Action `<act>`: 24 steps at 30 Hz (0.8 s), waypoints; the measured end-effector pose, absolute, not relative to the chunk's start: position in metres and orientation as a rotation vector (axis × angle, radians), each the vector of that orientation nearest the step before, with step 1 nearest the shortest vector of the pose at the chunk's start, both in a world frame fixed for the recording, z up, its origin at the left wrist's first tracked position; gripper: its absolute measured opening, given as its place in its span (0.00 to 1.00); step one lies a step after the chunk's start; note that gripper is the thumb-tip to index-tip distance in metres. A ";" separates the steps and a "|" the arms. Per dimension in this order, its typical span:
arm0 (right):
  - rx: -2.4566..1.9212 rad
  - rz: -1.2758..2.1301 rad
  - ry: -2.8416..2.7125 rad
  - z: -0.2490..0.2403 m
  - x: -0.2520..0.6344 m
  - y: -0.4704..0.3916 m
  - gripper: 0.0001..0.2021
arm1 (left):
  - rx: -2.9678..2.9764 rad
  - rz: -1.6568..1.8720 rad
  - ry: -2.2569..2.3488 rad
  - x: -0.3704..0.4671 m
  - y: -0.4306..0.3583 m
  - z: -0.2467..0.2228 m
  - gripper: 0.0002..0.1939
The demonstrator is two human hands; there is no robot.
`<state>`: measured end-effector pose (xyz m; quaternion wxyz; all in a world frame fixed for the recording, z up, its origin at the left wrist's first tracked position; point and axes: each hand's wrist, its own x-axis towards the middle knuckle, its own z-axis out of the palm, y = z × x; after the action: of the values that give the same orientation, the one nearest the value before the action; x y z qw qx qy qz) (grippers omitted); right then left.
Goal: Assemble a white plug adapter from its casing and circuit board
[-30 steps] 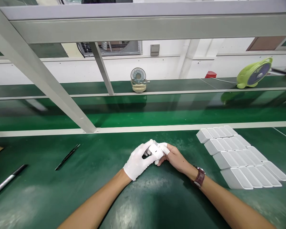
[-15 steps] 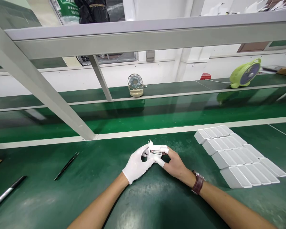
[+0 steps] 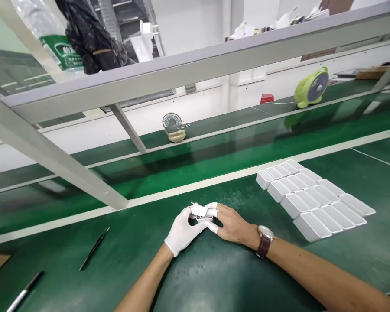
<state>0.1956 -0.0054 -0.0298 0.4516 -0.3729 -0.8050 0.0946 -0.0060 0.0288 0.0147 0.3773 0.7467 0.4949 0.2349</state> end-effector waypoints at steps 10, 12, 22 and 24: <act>-0.706 -0.108 -2.036 -0.003 0.189 -0.016 0.12 | 1.935 0.622 1.237 -0.003 0.029 0.020 0.15; -0.615 -0.197 -2.103 -0.001 0.184 -0.021 0.07 | 1.910 0.641 1.208 -0.001 0.029 0.020 0.14; -0.411 -0.396 -2.343 -0.009 0.170 -0.030 0.10 | 1.883 0.645 1.631 -0.004 0.033 0.011 0.21; -0.414 -0.388 -2.370 -0.010 0.171 -0.029 0.11 | 1.847 0.697 1.624 -0.005 0.038 0.014 0.24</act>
<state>0.1714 -0.0295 -0.0096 0.3452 -0.1595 -0.9127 -0.1495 -0.0049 0.0381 0.0144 0.2883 0.6919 0.6084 0.2610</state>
